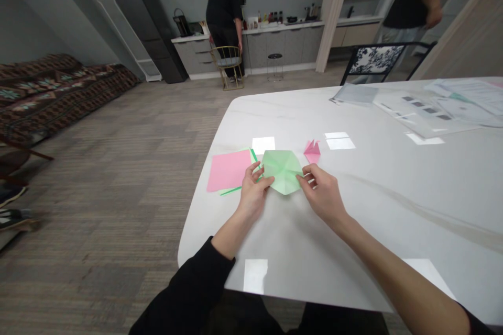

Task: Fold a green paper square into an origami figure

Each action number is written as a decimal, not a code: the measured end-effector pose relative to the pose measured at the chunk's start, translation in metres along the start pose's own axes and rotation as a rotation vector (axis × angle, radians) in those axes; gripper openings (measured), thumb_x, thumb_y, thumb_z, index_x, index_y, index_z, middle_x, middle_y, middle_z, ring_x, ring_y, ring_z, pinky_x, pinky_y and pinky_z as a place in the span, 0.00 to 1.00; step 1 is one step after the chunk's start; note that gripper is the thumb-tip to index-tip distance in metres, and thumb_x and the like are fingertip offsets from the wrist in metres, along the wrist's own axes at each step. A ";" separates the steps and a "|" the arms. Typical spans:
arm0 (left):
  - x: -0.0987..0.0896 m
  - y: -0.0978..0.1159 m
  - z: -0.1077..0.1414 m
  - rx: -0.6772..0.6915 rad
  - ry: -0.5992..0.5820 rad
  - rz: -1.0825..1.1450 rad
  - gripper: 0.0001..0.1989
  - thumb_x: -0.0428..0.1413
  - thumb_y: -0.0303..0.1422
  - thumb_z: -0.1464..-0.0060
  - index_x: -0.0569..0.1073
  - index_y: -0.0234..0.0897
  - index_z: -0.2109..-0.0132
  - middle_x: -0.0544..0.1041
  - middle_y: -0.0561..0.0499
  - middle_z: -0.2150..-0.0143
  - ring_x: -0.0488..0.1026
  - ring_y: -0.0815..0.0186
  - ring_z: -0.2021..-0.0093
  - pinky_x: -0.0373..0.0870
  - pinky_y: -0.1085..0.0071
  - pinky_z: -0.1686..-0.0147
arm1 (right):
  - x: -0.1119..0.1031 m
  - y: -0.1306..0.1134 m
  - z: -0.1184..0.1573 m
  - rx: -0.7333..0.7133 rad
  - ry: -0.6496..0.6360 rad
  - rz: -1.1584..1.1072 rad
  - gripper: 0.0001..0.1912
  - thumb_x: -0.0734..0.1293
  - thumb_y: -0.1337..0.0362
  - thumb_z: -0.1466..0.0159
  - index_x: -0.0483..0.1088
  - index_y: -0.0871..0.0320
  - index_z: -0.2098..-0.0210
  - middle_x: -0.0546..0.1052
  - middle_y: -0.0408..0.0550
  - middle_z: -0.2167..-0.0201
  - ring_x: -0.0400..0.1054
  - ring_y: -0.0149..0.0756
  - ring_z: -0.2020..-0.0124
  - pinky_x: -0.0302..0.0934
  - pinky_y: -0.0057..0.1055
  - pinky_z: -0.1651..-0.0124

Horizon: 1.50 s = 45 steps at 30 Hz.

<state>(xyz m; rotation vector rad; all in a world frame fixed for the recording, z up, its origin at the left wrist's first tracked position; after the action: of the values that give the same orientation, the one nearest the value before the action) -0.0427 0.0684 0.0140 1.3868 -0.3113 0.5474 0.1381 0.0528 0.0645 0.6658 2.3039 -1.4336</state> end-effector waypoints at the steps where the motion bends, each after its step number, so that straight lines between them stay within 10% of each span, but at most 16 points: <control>1: 0.000 0.000 0.000 -0.005 -0.002 0.015 0.31 0.67 0.23 0.63 0.66 0.40 0.51 0.75 0.50 0.56 0.75 0.65 0.59 0.69 0.66 0.54 | 0.001 0.000 0.001 -0.009 -0.009 0.009 0.04 0.63 0.65 0.36 0.63 0.54 0.68 0.72 0.43 0.71 0.68 0.33 0.72 0.61 0.30 0.70; 17: 0.025 0.008 0.014 -0.043 -0.280 0.028 0.25 0.66 0.32 0.55 0.68 0.42 0.49 0.75 0.52 0.58 0.73 0.66 0.58 0.68 0.69 0.55 | 0.013 -0.012 0.006 -0.132 -0.128 -0.079 0.11 0.59 0.75 0.40 0.65 0.54 0.62 0.70 0.47 0.63 0.68 0.36 0.64 0.66 0.31 0.66; 33: 0.003 -0.004 0.004 -0.066 -0.024 -0.103 0.27 0.71 0.30 0.68 0.74 0.35 0.56 0.77 0.47 0.58 0.75 0.64 0.63 0.69 0.69 0.61 | 0.019 -0.028 0.011 -0.250 -0.325 -0.141 0.12 0.64 0.67 0.37 0.70 0.54 0.53 0.70 0.54 0.46 0.65 0.46 0.44 0.61 0.42 0.42; 45: 0.006 0.001 0.004 0.020 -0.076 -0.399 0.12 0.65 0.26 0.66 0.75 0.33 0.69 0.76 0.52 0.74 0.69 0.69 0.76 0.62 0.74 0.75 | 0.015 -0.015 0.011 -0.183 -0.140 0.116 0.08 0.65 0.68 0.42 0.62 0.55 0.63 0.72 0.47 0.66 0.68 0.40 0.66 0.60 0.33 0.63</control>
<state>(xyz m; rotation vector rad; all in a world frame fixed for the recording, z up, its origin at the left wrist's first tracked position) -0.0378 0.0652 0.0187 1.4439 -0.0841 0.1690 0.1179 0.0404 0.0634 0.6141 2.2152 -1.1630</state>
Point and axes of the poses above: each hand's wrist, its own z-axis away from the middle knuckle, its own x-axis out of the palm, y = z × x, the point moved 6 cm from there along -z, towards the middle knuckle
